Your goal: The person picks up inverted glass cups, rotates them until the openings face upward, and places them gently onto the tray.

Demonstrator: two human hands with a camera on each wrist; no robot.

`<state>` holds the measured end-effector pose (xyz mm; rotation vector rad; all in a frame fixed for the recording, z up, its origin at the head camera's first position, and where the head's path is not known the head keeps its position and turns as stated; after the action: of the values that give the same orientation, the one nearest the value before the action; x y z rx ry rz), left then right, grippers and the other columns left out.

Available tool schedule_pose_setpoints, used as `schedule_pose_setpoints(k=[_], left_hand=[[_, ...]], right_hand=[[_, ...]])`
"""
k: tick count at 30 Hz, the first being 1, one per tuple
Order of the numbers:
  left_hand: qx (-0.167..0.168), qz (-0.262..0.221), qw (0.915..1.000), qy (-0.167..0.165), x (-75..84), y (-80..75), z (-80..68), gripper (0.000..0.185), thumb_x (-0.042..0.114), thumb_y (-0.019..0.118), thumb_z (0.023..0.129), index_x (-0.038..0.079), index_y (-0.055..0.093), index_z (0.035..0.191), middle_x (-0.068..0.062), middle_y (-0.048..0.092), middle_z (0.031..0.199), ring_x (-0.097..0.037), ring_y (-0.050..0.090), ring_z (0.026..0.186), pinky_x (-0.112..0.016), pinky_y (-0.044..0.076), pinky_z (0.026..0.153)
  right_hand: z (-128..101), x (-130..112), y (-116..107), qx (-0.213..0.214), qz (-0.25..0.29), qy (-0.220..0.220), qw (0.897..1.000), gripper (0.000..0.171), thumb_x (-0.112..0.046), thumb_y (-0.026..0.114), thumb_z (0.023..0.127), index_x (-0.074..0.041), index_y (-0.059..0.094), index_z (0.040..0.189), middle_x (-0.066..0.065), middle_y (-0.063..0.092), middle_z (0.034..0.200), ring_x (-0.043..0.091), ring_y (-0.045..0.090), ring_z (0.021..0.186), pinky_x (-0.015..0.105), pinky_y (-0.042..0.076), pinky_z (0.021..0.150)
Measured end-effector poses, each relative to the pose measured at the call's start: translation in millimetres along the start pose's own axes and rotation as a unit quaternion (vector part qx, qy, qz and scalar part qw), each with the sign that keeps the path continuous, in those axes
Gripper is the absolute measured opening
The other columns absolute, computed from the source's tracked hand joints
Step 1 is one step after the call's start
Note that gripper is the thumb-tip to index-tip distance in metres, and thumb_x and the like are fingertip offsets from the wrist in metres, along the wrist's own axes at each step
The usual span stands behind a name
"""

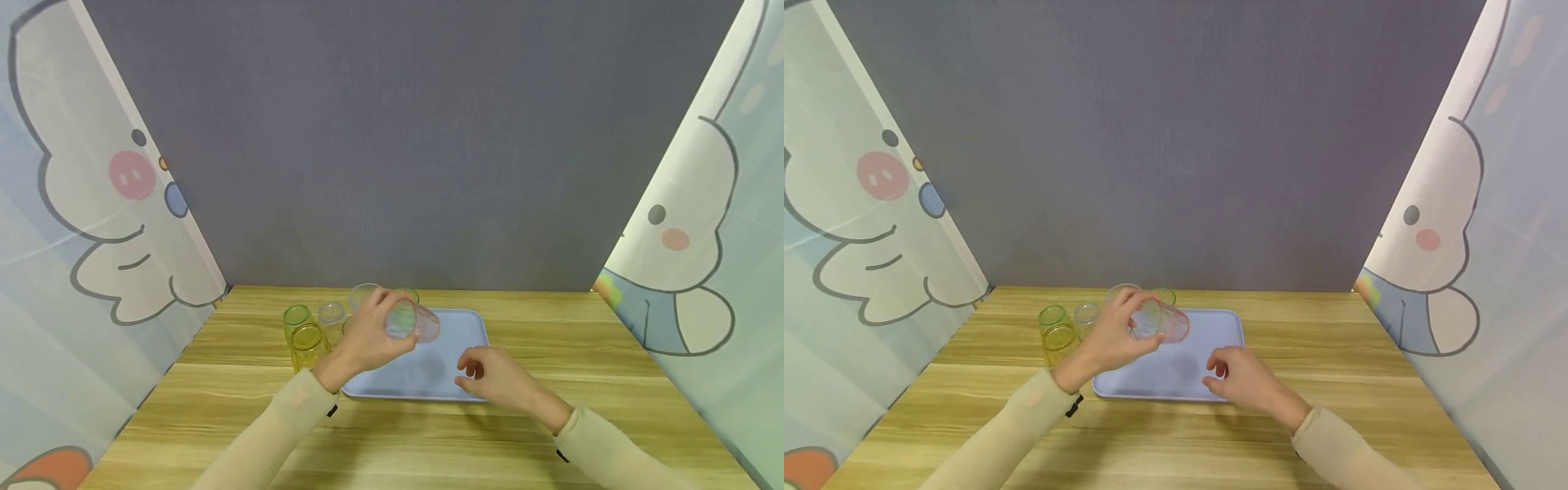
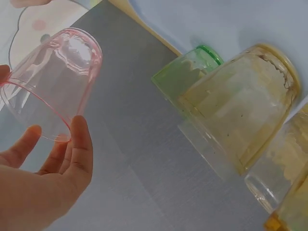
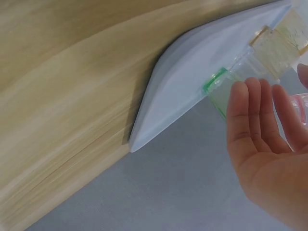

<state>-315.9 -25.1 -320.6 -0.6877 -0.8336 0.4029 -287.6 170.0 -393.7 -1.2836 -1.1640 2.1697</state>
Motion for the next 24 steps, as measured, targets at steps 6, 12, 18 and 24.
schedule_pose_setpoints(k=[6,12,18,24], left_hand=[[-0.017,0.029,0.9993,-0.013,-2.7,8.2,1.7,0.057,0.035,0.078,0.079,0.019,0.063,0.132,-0.004,0.055,0.124,-0.024,0.054,0.109,-0.038,0.051,0.078],[-0.029,0.063,0.9976,-0.006,-4.9,15.9,2.4,0.059,0.037,0.076,0.078,0.019,0.062,0.133,-0.004,0.054,0.122,-0.022,0.052,0.106,-0.038,0.050,0.077],[-0.044,0.114,0.9925,0.002,-9.3,25.8,1.1,0.057,0.038,0.074,0.080,0.020,0.062,0.132,-0.002,0.054,0.116,-0.022,0.052,0.102,-0.037,0.051,0.072],[-0.054,0.128,0.9903,0.002,-12.2,32.6,0.4,0.056,0.039,0.073,0.080,0.019,0.062,0.132,-0.004,0.054,0.118,-0.023,0.053,0.102,-0.037,0.050,0.073]], right_hand=[[-2,2,8,-0.016,-0.049,-0.004,0.999,0.016,-0.027,0.081,0.084,-0.017,0.069,0.082,-0.013,0.054,0.072,0.001,0.048,0.065,0.024,0.044,0.059],[-4,2,16,-0.034,-0.104,-0.003,0.994,0.019,-0.027,0.081,0.083,-0.018,0.066,0.076,-0.012,0.051,0.069,0.003,0.045,0.062,0.025,0.042,0.057],[-6,3,24,-0.052,-0.119,0.003,0.991,0.021,-0.026,0.080,0.083,-0.017,0.064,0.072,-0.013,0.051,0.069,0.003,0.046,0.061,0.024,0.043,0.055],[-9,4,30,-0.062,-0.121,0.005,0.991,0.028,-0.025,0.080,0.084,-0.020,0.058,0.067,-0.014,0.050,0.067,0.002,0.044,0.058,0.023,0.041,0.051]])
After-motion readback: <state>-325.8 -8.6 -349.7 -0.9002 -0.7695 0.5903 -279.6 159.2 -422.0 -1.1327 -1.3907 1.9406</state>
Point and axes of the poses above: each hand's wrist, its own z-axis towards the middle knuckle, its own y-axis out of the palm, x = y × z, the point moved 9 cm from there along z, towards the middle knuckle
